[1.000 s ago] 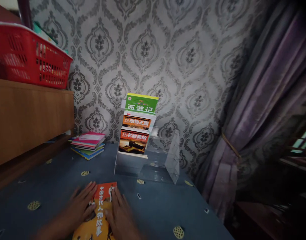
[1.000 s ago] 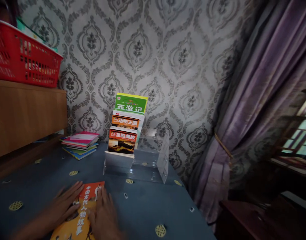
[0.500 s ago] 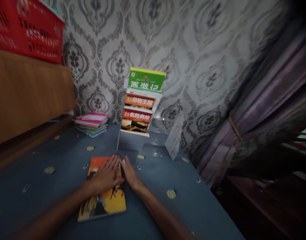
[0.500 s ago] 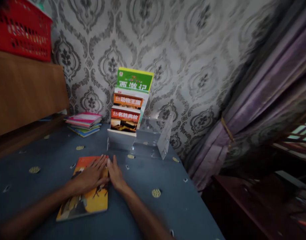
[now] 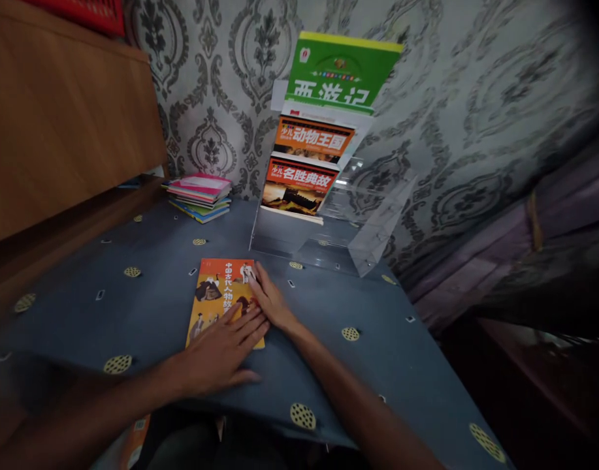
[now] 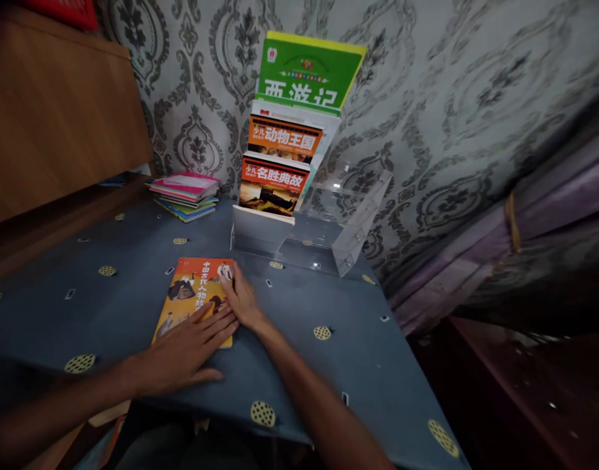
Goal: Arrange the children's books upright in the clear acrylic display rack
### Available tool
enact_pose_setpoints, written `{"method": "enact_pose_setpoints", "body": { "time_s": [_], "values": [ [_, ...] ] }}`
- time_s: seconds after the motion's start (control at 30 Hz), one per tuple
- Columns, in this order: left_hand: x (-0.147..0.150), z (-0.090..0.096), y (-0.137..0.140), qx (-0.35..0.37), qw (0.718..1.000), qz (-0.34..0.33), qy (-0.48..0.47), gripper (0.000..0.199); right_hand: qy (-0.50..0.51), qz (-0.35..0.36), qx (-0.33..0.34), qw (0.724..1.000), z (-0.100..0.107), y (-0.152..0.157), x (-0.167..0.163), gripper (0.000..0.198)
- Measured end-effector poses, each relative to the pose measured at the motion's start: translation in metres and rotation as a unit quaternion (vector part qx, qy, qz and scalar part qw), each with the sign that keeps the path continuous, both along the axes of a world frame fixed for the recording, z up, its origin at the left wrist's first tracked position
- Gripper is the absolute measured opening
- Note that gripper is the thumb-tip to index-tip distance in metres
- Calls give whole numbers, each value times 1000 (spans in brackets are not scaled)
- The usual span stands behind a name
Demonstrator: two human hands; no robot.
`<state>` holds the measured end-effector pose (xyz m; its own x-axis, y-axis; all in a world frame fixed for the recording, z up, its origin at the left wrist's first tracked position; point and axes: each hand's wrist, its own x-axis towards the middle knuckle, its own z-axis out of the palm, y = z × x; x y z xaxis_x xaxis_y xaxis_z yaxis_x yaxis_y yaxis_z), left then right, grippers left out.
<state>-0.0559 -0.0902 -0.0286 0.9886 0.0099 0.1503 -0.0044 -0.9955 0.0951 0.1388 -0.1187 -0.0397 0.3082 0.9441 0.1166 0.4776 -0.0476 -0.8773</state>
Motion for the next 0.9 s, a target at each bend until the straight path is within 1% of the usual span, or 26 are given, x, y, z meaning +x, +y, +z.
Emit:
{"method": "enact_pose_setpoints", "body": {
  "time_s": [0.07,0.17,0.27,0.4,0.57,0.73,0.9],
  "values": [
    [-11,0,0,-2,1000,-1,-8,85,-70,27,18,997,-5,-3,-6,81],
    [-28,1,4,-10,1000,9,-5,90,-157,44,25,986,-9,-9,-14,73],
    [-41,1,15,-23,999,30,12,89,-206,46,15,977,-7,-16,-22,69],
    [-50,-3,39,-43,996,80,21,82,-244,38,-11,969,0,-26,-33,67],
    [-43,-15,68,-64,985,161,-1,71,-265,38,-30,963,5,-35,-42,65],
    [-25,-22,87,-95,969,227,-30,73,-252,48,-28,966,8,-37,-42,66],
    [-15,-25,106,-131,949,275,-84,69,-223,49,-8,973,9,-37,-38,63]
  ]
}}
